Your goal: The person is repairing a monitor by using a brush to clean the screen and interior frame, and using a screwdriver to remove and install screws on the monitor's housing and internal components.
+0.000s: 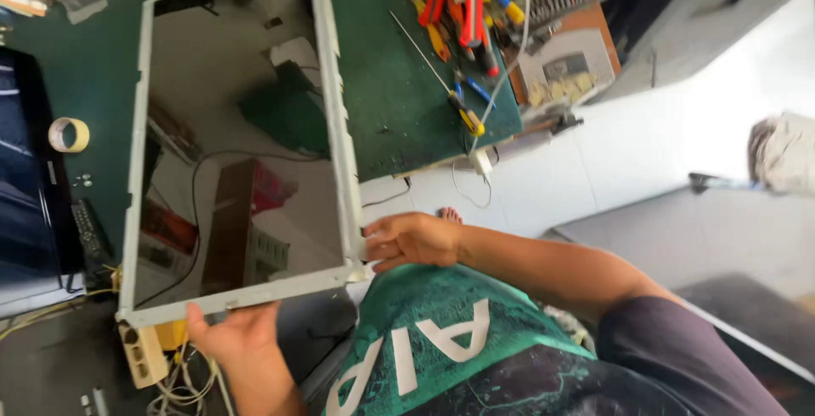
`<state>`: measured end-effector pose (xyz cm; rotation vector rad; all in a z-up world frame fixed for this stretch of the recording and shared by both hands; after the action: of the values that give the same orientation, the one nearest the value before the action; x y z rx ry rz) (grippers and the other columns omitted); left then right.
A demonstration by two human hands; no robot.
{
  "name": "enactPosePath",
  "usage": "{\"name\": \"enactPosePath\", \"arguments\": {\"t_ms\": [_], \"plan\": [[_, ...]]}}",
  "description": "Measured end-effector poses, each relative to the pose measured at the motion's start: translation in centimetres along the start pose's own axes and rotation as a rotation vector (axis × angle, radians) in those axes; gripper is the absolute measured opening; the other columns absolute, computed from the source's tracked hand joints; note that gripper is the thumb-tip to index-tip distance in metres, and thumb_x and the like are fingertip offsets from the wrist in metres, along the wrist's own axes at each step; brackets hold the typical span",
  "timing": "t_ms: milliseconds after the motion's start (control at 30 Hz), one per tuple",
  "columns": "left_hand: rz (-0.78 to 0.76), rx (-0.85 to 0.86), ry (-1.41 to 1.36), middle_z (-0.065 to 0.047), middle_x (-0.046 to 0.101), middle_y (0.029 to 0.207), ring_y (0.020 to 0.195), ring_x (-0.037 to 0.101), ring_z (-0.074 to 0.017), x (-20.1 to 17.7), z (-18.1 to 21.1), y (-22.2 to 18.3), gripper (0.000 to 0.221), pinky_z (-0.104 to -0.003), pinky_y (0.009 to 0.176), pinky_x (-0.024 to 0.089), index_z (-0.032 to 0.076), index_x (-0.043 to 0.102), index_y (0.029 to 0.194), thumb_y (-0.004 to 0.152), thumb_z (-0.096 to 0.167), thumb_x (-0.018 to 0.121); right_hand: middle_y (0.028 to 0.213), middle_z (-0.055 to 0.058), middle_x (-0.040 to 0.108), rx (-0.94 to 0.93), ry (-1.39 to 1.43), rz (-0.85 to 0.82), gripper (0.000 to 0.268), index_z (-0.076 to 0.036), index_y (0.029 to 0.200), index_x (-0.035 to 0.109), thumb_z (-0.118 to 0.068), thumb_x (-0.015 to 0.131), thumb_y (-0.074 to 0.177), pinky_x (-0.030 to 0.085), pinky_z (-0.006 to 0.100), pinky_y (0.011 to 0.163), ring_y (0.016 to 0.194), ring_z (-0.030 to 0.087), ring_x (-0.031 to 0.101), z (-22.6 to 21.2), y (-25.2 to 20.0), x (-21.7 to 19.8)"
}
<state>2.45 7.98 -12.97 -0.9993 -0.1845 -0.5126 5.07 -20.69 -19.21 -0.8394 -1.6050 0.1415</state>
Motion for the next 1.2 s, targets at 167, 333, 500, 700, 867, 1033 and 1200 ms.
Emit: {"name": "enactPosePath", "arguments": {"t_ms": [167, 333, 500, 700, 867, 1033, 1200], "plan": [[0.113, -0.088, -0.103, -0.014, 0.067, 0.151, 0.134, 0.067, -0.0344, -4.5, -5.2, 4.0, 0.093, -0.053, 0.107, 0.055, 0.017, 0.059, 0.153, 0.084, 0.078, 0.052, 0.160, 0.025, 0.054, 0.111, -0.236, 0.116, 0.089, -0.002, 0.159, 0.043, -0.040, 0.068, 0.082, 0.049, 0.049, 0.119, 0.142, 0.043, 0.058, 1.8, 0.8, -2.6], [0.090, -0.159, -0.213, -0.008, 0.065, 0.154, 0.138, 0.064, -0.0299, -6.9, -8.6, 7.7, 0.097, -0.048, 0.112, 0.053, 0.021, 0.058, 0.156, 0.082, 0.084, 0.050, 0.153, 0.018, 0.065, 0.158, -0.271, 0.299, 0.065, -0.007, 0.143, 0.059, -0.038, 0.061, 0.087, 0.051, 0.044, 0.114, 0.134, 0.035, 0.064, 3.9, 2.7, -5.3], [0.032, -0.142, -0.379, -0.006, 0.057, 0.156, 0.147, 0.055, -0.0293, -8.0, -10.7, 10.2, 0.097, -0.060, 0.129, 0.037, 0.020, 0.051, 0.150, 0.078, 0.082, 0.074, 0.160, 0.014, 0.056, 0.156, -0.184, 0.342, 0.062, -0.013, 0.152, 0.059, -0.038, 0.067, 0.096, 0.041, 0.055, 0.126, 0.152, 0.035, 0.050, 5.5, 4.8, -9.3], [0.002, -0.120, -0.309, -0.010, -0.012, 0.179, 0.166, 0.010, -0.0316, -5.7, -9.5, 7.8, 0.135, -0.067, 0.132, 0.024, 0.026, -0.010, 0.172, 0.082, 0.088, 0.069, 0.167, 0.022, 0.045, 0.293, -0.276, 0.403, 0.074, -0.010, 0.163, 0.047, -0.033, 0.073, 0.097, 0.042, 0.061, 0.125, 0.156, 0.043, 0.042, 3.8, 4.7, -12.8], [0.032, -0.092, -0.267, -0.005, 0.068, 0.132, 0.119, 0.065, -0.0293, -9.5, -12.2, 13.6, 0.077, -0.045, 0.095, 0.053, 0.021, 0.062, 0.148, 0.100, 0.078, 0.044, 0.137, 0.021, 0.074, 0.327, -1.082, 0.289, 0.076, -0.007, 0.158, 0.051, -0.035, 0.072, 0.091, 0.063, 0.046, 0.103, 0.117, 0.036, 0.076, -15.3, 5.9, -2.4], [0.303, -0.025, -0.168, 0.003, 0.064, 0.120, 0.107, 0.062, -0.0199, -10.5, -13.5, 14.2, 0.065, -0.037, 0.089, 0.049, 0.028, 0.062, 0.143, 0.106, 0.076, 0.039, 0.124, 0.009, 0.078, -0.166, -1.556, 0.433, 0.052, -0.014, 0.141, 0.069, -0.046, 0.058, 0.101, 0.057, 0.042, 0.105, 0.111, 0.025, 0.074, -39.2, 19.2, 2.4], [0.664, 0.029, -0.052, -0.003, 0.063, 0.122, 0.108, 0.062, -0.0248, -10.9, -14.3, 11.5, 0.064, -0.043, 0.093, 0.054, 0.016, 0.061, 0.148, 0.111, 0.065, 0.040, 0.115, 0.009, 0.080, -0.718, -2.002, 0.647, 0.051, -0.013, 0.126, 0.074, -0.057, 0.064, 0.104, 0.051, 0.048, 0.096, 0.113, 0.033, 0.072, -54.6, 30.6, 6.9]]}}
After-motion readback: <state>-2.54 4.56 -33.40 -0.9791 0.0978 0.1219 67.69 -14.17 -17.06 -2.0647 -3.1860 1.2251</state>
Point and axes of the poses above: each hand's wrist, its own y-axis towards the middle knuckle, its own x-axis out of the palm, z = x × y, the point moved 9 cm from there along y, towards the middle knuckle
